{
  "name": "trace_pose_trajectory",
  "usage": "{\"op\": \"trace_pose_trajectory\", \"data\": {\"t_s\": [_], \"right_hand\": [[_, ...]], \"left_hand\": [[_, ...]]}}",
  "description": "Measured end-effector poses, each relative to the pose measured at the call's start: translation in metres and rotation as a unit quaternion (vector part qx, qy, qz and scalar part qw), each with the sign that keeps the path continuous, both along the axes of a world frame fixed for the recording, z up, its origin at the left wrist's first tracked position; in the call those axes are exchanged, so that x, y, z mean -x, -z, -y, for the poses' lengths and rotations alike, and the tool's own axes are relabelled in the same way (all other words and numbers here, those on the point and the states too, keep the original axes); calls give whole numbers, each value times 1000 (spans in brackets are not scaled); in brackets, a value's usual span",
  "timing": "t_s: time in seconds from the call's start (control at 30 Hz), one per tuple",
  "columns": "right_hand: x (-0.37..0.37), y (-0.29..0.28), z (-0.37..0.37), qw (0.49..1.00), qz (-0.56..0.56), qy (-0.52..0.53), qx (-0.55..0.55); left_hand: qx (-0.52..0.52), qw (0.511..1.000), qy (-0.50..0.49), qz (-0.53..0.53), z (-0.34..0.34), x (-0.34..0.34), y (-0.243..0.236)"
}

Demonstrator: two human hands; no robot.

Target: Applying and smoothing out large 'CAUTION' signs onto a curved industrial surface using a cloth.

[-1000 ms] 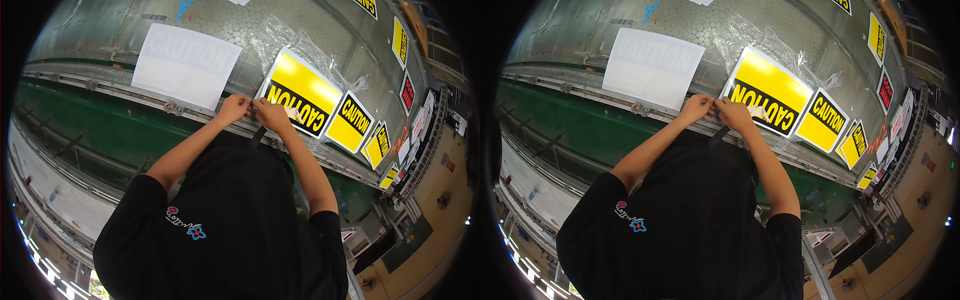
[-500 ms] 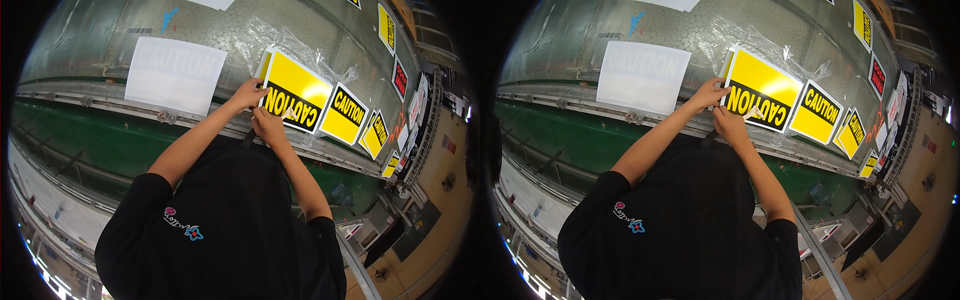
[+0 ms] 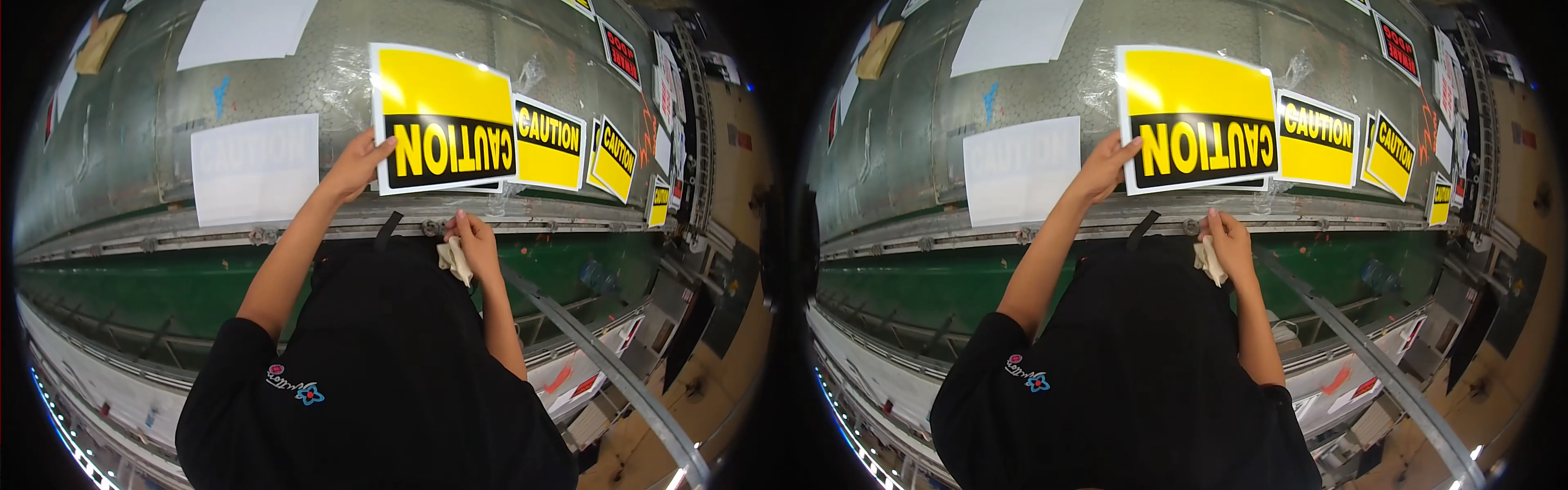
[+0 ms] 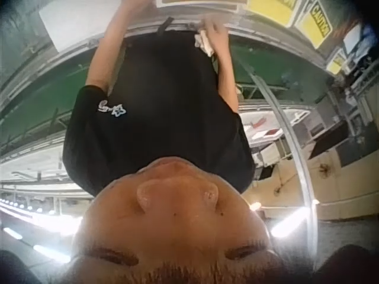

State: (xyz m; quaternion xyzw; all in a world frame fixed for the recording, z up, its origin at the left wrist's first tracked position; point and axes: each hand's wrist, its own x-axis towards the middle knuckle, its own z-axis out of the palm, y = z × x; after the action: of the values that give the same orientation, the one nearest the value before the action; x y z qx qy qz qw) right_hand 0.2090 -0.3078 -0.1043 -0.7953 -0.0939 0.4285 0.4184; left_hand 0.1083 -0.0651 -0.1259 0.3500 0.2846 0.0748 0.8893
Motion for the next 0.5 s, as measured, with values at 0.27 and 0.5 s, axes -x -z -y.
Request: {"op": "trace_pose_trajectory", "data": {"t_s": [0.27, 0.5], "right_hand": [[20, 21, 62, 976, 100, -151, 118], [20, 63, 100, 950, 197, -241, 38]], "left_hand": [[4, 994, -85, 70, -8, 29, -69], [7, 993, 18, 119, 15, 27, -83]]}}
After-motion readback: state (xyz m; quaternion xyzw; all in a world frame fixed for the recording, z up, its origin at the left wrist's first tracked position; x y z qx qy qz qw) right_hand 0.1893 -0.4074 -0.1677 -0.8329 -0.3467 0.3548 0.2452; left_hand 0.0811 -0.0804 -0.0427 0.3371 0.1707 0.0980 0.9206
